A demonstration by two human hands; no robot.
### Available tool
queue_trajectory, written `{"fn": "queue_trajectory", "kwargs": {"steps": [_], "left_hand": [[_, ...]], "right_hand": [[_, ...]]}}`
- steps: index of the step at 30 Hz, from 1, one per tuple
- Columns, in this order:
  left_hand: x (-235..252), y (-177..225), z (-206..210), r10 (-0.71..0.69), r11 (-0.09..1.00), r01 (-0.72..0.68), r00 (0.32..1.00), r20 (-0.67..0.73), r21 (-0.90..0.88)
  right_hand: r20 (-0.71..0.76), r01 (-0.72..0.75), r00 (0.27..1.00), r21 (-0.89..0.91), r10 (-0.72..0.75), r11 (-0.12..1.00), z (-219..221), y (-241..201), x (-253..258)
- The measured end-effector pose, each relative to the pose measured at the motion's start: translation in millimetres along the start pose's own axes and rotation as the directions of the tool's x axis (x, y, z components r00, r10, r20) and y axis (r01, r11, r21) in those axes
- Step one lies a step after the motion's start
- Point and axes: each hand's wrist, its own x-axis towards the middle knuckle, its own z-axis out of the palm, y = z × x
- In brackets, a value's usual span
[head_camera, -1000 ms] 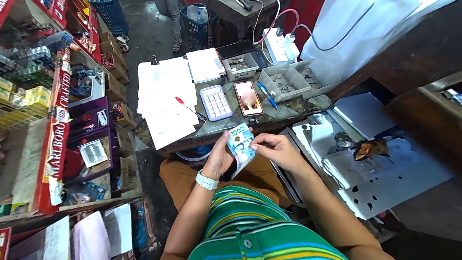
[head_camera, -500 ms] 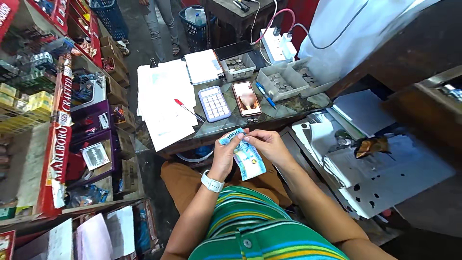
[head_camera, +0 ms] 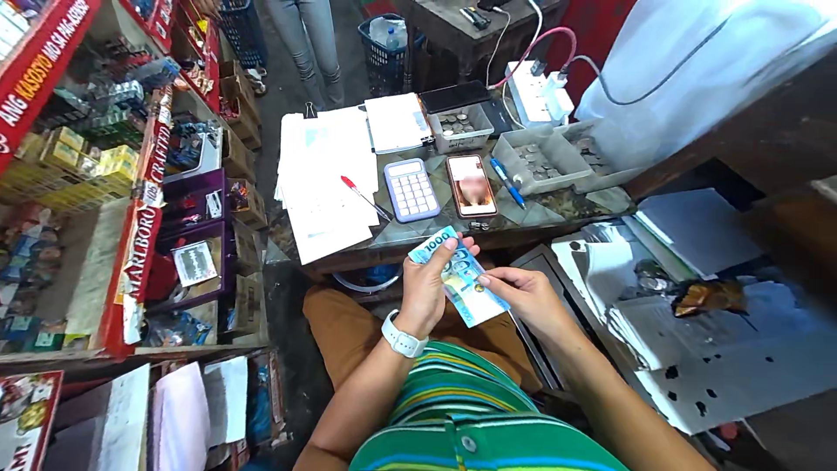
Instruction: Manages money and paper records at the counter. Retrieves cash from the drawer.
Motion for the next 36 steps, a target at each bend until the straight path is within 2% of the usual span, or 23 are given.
{"fn": "queue_trajectory", "kwargs": {"steps": [3,6,7,8,10,11,12,13,15,17,18,19,20,23,27,29,32,36], "left_hand": [[5,-6,-1,-0.029,1.0,0.028,0.998,0.062,0.012],[13,-27,-3,-0.146,0.988,0.128,0.958,0.246,0.085],[12,-33,1,-0.19,0.981,0.172,0.947,0.259,0.088],[11,-38,7,-0.22,0.975,0.207,0.943,0.251,0.077],[9,-43,17,-0.222,0.975,0.209,0.941,0.256,0.077],[12,-44,21,-0.202,0.979,0.182,0.941,0.273,0.097],[17,-45,25,-0.184,0.98,0.155,0.941,0.283,0.121],[23,-46,29,-0.173,0.979,0.134,0.943,0.283,0.152],[34,-48,38,-0.172,0.964,0.099,0.938,0.299,0.246],[37,-51,43,-0.2,0.945,0.087,0.916,0.348,0.315],[36,-53,44,-0.229,0.937,0.098,0.896,0.38,0.334],[35,-54,43,-0.26,0.931,0.115,0.875,0.408,0.346],[34,-57,41,-0.29,0.924,0.131,0.853,0.434,0.359],[30,-63,38,-0.344,0.904,0.173,0.838,0.423,0.391],[31,-62,29,-0.348,0.907,0.208,0.86,0.374,0.365],[35,-56,24,-0.333,0.915,0.203,0.868,0.368,0.349],[49,-53,24,-0.303,0.928,0.194,0.891,0.339,0.319],[55,-51,42,-0.345,0.913,0.226,0.873,0.346,0.339]], "right_hand": [[-0.016,-0.023,1.0,0.054,0.024,0.998,-7,-7,-9],[-0.046,-0.03,0.998,0.081,0.034,0.996,-20,-15,-20],[-0.026,-0.022,0.999,0.005,0.022,1.0,-28,-15,-25],[0.015,-0.009,1.0,-0.145,0.011,0.989,-40,-16,-29],[0.068,0.01,0.997,-0.504,0.029,0.864,-74,-36,-42],[-0.008,-0.027,1.0,-0.622,0.029,0.783,-96,-54,-52],[-0.172,-0.093,0.984,-0.702,-0.042,0.706,-120,-71,-65],[-0.36,-0.189,0.919,-0.76,-0.161,0.622,-148,-88,-79],[-0.654,-0.482,0.693,-0.734,-0.305,0.479,-205,-120,-113],[-0.811,-0.691,0.464,-0.583,-0.356,0.427,-250,-145,-141],[-0.852,-0.748,0.38,-0.513,-0.361,0.422,-265,-151,-151],[-0.874,-0.781,0.328,-0.464,-0.357,0.418,-275,-152,-157],[-0.889,-0.802,0.307,-0.434,-0.338,0.412,-284,-150,-160],[-0.908,-0.804,0.298,-0.406,-0.295,0.434,-307,-140,-157],[-0.87,-0.756,0.188,-0.424,-0.455,0.498,-324,-116,-152],[-0.844,-0.747,0.206,-0.462,-0.495,0.477,-312,-111,-161],[-0.757,-0.71,0.306,-0.586,-0.578,0.391,-277,-116,-170],[-0.752,-0.637,0.399,-0.639,-0.525,0.431,-192,-141,-193]]}}
